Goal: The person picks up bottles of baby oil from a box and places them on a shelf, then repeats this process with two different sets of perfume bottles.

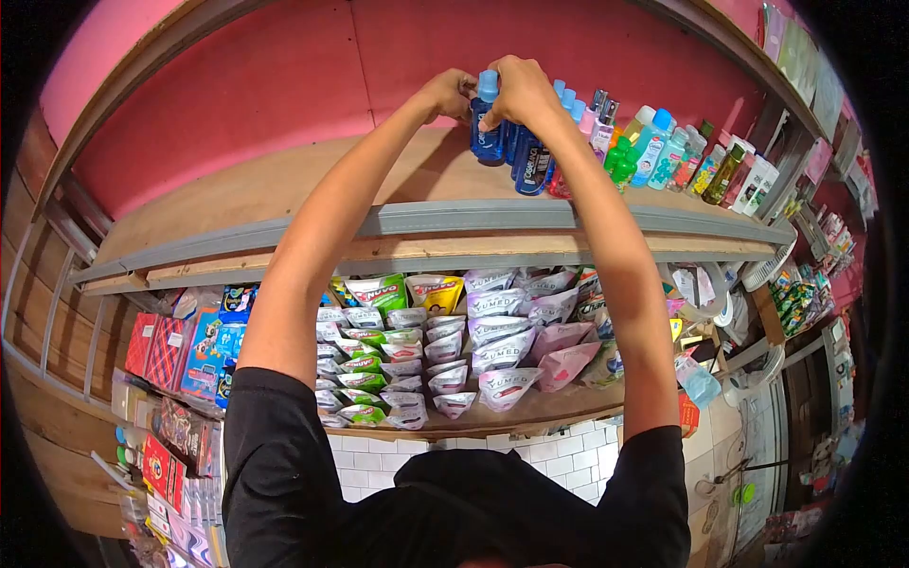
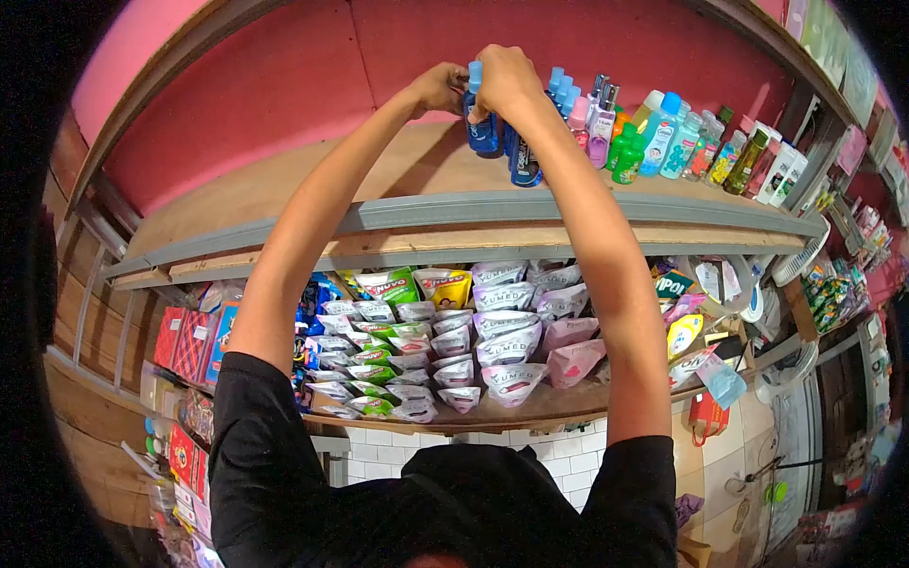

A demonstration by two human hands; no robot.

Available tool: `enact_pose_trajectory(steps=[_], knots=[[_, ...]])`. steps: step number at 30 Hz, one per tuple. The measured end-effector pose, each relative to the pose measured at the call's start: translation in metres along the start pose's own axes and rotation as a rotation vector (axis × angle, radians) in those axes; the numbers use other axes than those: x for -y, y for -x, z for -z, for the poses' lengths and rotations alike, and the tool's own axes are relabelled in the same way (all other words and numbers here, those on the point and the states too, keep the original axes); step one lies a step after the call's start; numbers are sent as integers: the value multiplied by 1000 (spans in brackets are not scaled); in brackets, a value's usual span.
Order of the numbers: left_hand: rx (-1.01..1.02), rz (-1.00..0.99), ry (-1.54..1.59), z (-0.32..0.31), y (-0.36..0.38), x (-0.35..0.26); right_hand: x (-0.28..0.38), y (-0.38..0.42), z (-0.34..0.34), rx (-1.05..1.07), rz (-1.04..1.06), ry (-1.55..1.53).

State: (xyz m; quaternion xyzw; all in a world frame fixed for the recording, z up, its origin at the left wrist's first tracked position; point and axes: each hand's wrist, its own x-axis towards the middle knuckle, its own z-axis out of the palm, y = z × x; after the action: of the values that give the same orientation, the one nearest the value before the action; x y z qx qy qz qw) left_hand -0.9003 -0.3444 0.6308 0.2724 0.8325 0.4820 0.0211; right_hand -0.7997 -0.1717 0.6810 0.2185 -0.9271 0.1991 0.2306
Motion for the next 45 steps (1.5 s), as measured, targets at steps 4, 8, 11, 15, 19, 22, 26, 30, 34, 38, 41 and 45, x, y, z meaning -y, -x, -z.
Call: enact_pose_trajectory(steps=[4,8,11,15,19,22,26,30,34,38,41,45], knots=[[19,18,-45,-4,5,-7,-4,-2,-7,-62,37,49],[19,18,-39,-6,4,-7,-4,-5,-9,-39,18,67],[21,63,-6,-4,-2,-2,-9,-9,-17,-42,22,93],[16,40,-23,-4,2,-2,-11,-17,-22,20,-6,135],[-21,27,-39,-7,1,-1,-9,-21,-21,79,-34,193],[-60,32,-42,-8,5,-5,0,-19,-12,155,-73,202],[-65,36,-36,-7,5,-3,-3,-23,-19,154,-90,217],[-48,54,-71,-7,12,-11,-2,-23,-20,186,-103,206],[-5,91,-50,-3,9,-9,-2,-21,-20,160,-108,161],[-19,124,2,1,9,-9,-1,-11,-19,36,-60,145],[-93,110,-7,-3,27,-33,5,-5,-10,-19,-29,122],[-107,54,-74,12,24,-32,9,-2,-1,-193,42,155]])
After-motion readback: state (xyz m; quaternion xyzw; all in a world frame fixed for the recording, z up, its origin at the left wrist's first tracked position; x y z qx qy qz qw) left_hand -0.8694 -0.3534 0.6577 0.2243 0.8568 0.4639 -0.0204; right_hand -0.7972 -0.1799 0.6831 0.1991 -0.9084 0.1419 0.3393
